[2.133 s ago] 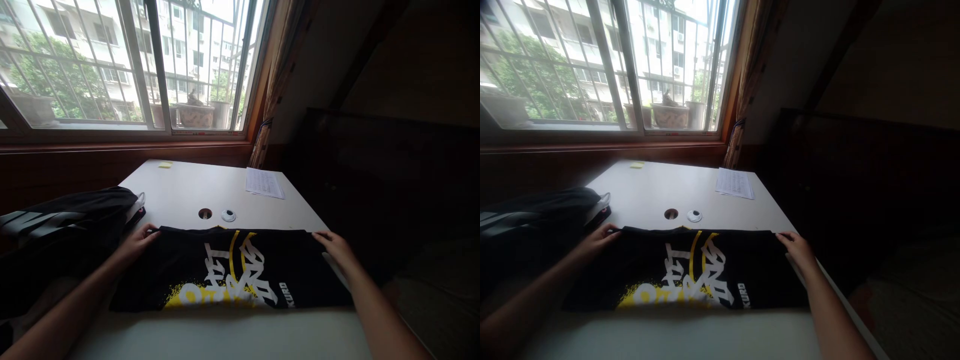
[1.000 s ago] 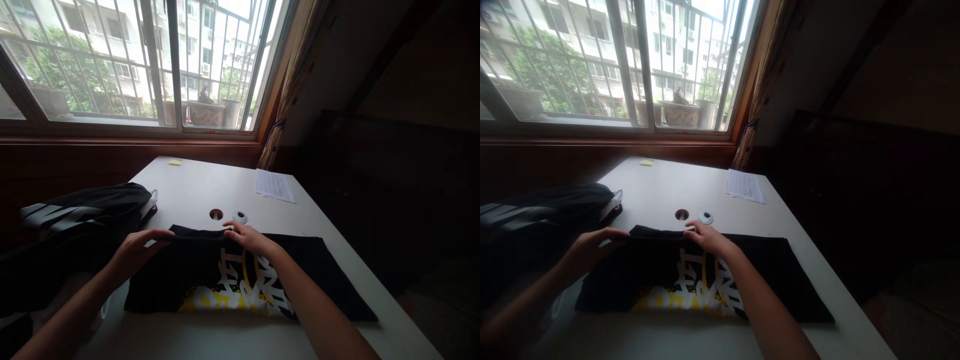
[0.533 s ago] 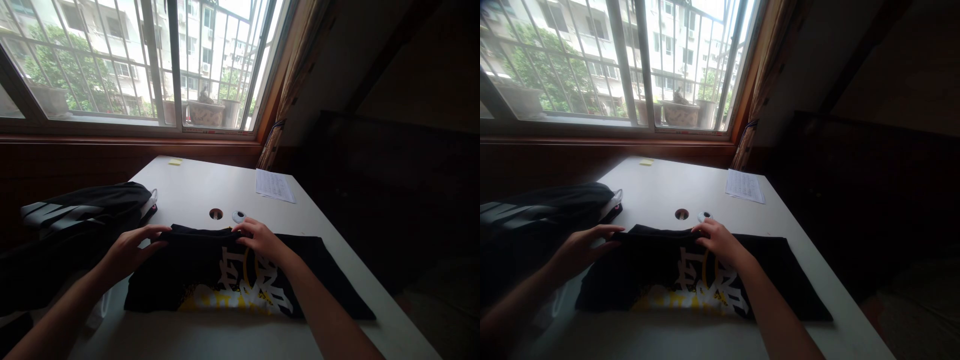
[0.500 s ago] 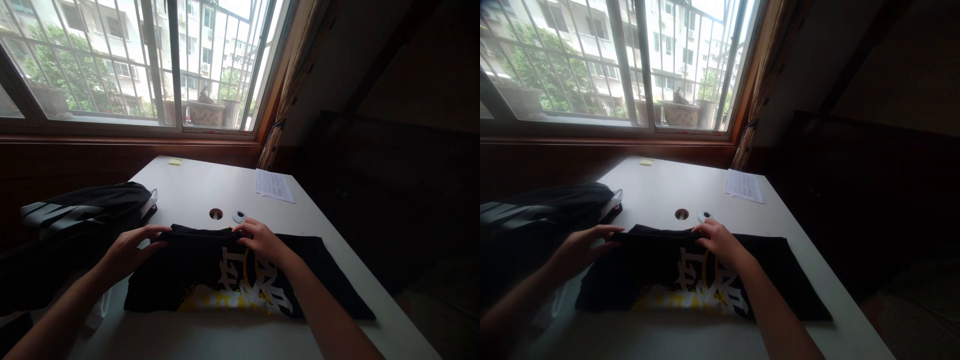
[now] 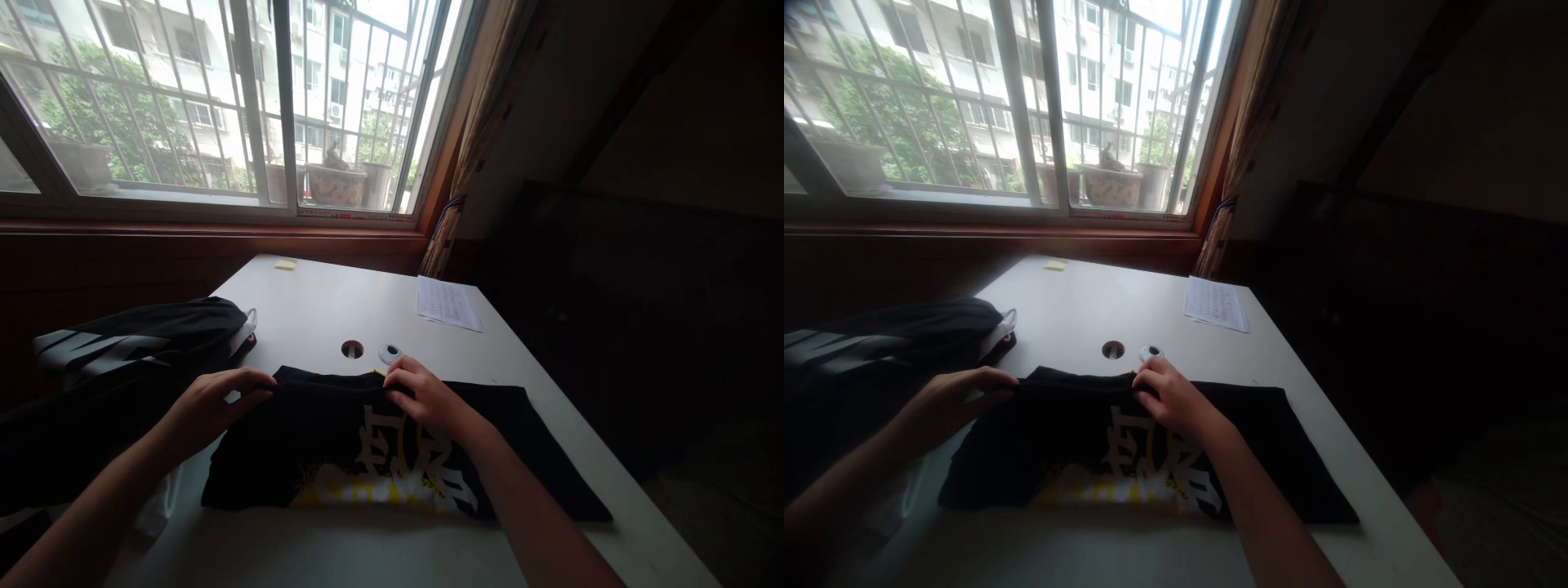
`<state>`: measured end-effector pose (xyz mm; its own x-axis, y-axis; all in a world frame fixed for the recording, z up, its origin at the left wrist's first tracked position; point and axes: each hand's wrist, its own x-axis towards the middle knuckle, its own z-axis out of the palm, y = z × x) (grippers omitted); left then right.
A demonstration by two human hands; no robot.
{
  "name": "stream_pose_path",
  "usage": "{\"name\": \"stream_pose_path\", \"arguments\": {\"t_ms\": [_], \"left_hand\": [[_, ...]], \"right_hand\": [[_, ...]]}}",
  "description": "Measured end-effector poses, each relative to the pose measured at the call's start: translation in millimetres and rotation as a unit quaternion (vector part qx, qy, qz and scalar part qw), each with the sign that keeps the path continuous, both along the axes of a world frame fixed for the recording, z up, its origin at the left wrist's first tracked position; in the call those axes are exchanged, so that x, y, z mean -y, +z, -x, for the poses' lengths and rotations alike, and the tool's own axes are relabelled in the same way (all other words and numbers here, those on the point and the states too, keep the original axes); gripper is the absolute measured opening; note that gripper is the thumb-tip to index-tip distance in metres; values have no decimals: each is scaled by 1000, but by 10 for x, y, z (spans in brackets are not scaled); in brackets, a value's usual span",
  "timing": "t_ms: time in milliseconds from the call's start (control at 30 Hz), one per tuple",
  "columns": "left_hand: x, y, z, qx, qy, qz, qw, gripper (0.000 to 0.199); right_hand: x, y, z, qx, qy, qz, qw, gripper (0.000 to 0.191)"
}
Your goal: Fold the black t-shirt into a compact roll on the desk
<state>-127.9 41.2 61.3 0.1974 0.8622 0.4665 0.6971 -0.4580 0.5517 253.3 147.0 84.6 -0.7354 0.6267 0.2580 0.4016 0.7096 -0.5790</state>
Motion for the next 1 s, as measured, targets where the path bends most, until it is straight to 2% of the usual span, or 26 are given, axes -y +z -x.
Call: {"name": "stream_pose_path", "arguments": {"t_ms": [67,133,233,333,433,500,633,733,867,1000], "left_hand": [[-37,-47,7,-4,21,7,1000,31],[-77,-85,18,-7,13,20,1000,35],[-111,-96,23,-20,-7,38,999,27],[-94,-46,-7,-26,13,34,999,23],[-58,-1,-66,17,8,51,999,20],[-54,-15,-112,81,-10,103,991,21],[-135,-172,-210,240,27,236,941,32],[-254,-341,-250,313,64,272,908,41],[-405,-523,-220,270,93,269,920,47],[-462,-588,-155,223,102,258,935,46]], "right_hand": [[-23,-13,25,14,-2,10,1000,10],[-65,-31,60,40,-14,19,999,11],[-141,-56,112,62,-29,38,997,13],[-197,-66,141,51,-22,55,997,14],[-221,-74,145,37,-20,60,997,12],[-232,-94,149,38,-26,64,997,12],[-280,-198,193,62,-48,83,994,14],[-342,-326,248,73,-72,99,990,16],[-417,-496,304,75,-90,106,987,17],[-449,-582,323,73,-99,108,987,15]]}}
